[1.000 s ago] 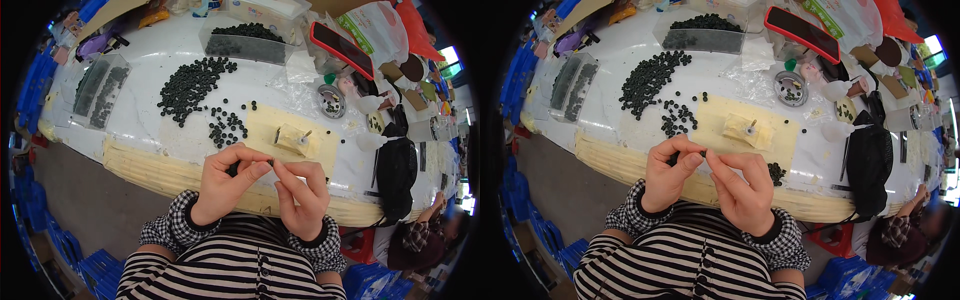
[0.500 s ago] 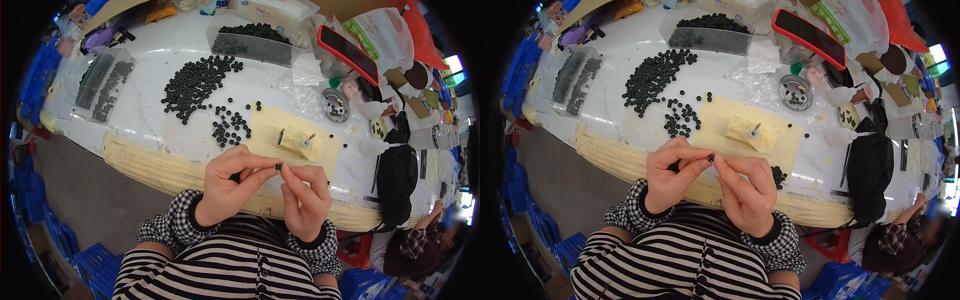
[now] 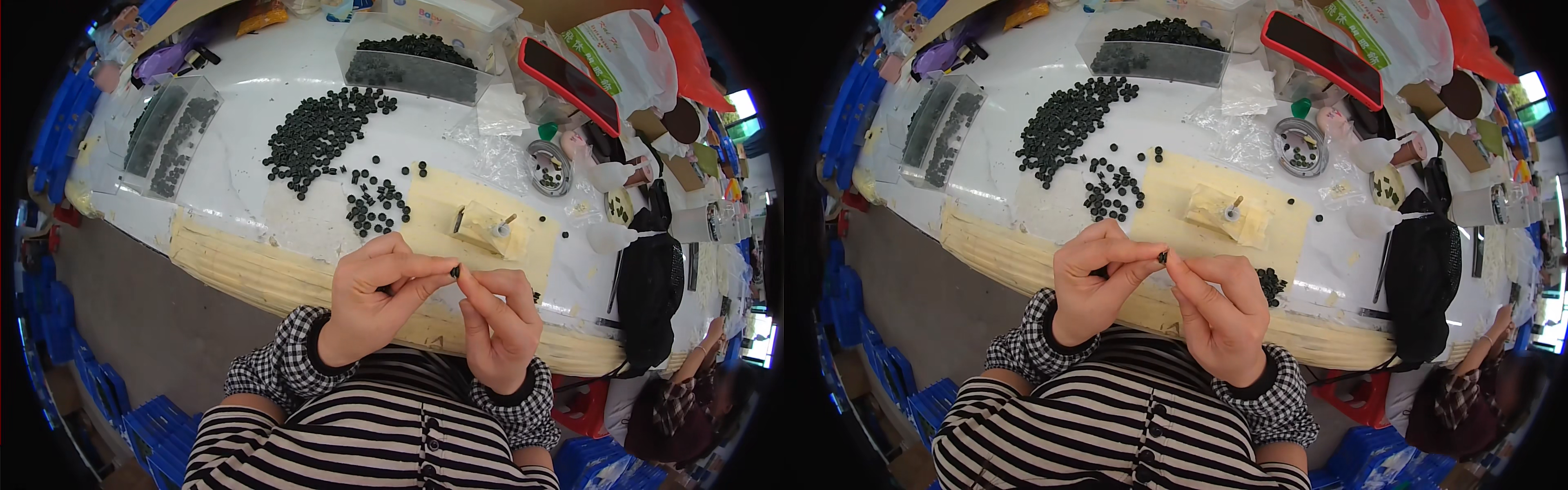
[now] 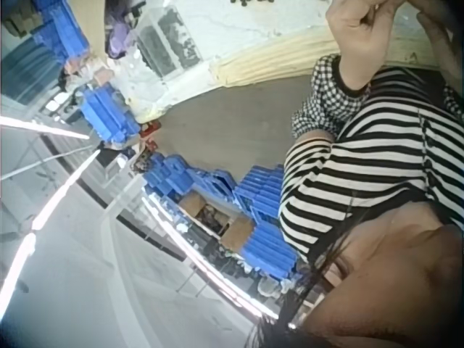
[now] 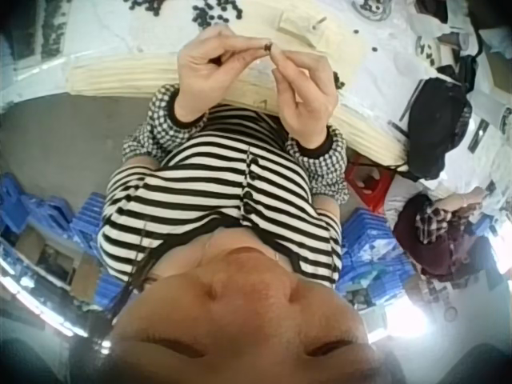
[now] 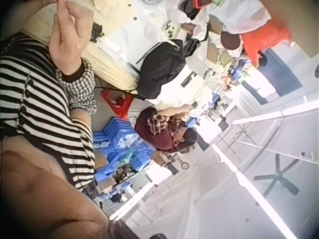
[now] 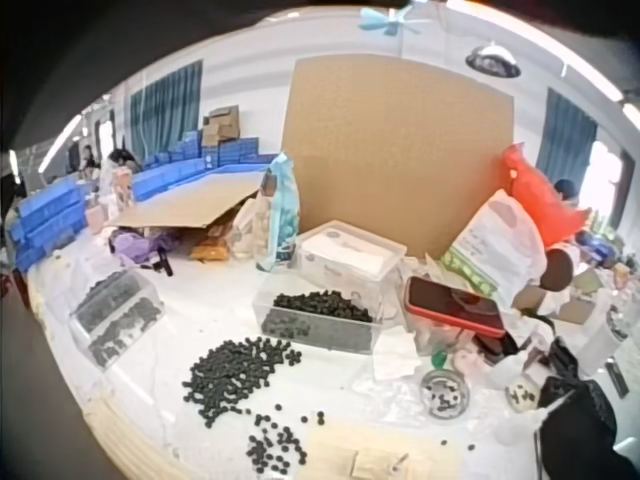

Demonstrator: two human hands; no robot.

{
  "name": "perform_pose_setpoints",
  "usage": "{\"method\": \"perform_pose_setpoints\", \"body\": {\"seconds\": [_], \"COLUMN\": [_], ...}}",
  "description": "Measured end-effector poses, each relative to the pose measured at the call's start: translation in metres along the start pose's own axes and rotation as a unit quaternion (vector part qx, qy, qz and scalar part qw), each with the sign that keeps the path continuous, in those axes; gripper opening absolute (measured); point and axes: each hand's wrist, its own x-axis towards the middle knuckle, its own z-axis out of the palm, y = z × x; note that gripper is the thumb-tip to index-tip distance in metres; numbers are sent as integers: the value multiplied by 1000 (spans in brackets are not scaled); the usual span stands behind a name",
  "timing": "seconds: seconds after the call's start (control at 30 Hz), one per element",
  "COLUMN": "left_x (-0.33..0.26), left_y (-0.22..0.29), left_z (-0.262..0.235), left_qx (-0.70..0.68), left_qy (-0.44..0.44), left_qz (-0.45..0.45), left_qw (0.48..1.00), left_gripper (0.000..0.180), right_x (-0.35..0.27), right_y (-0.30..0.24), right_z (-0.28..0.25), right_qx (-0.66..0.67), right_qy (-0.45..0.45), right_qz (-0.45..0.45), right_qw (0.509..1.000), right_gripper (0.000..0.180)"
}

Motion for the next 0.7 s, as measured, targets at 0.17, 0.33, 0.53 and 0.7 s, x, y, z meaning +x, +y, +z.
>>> {"method": "perform_pose_setpoints", "body": {"seconds": [0.17, 0.33, 0.53, 0.7], "left_x": [1, 1, 0, -1], "left_y": [0, 0, 2, 3], "left_z": [-2, -5, -6, -8], "left_qx": [-7, -2, -6, 0], "left_qy": [1, -2, -5, -12], "left_qz": [-19, -22, -25, -24], "left_qw": [1000, 1000, 1000, 1000], "left_gripper": [22, 21, 20, 19], "right_x": [2, 1, 0, -1], "right_y": [0, 1, 0, 0], "right_z": [-2, -1, 0, 0], "right_qx": [-5, -5, -10, -6], "right_qy": [-3, -3, -7, -8], "right_qz": [-8, -14, -21, -25], "right_qw": [1000, 1000, 1000, 1000], "right_gripper": [35, 36, 35, 34]}}
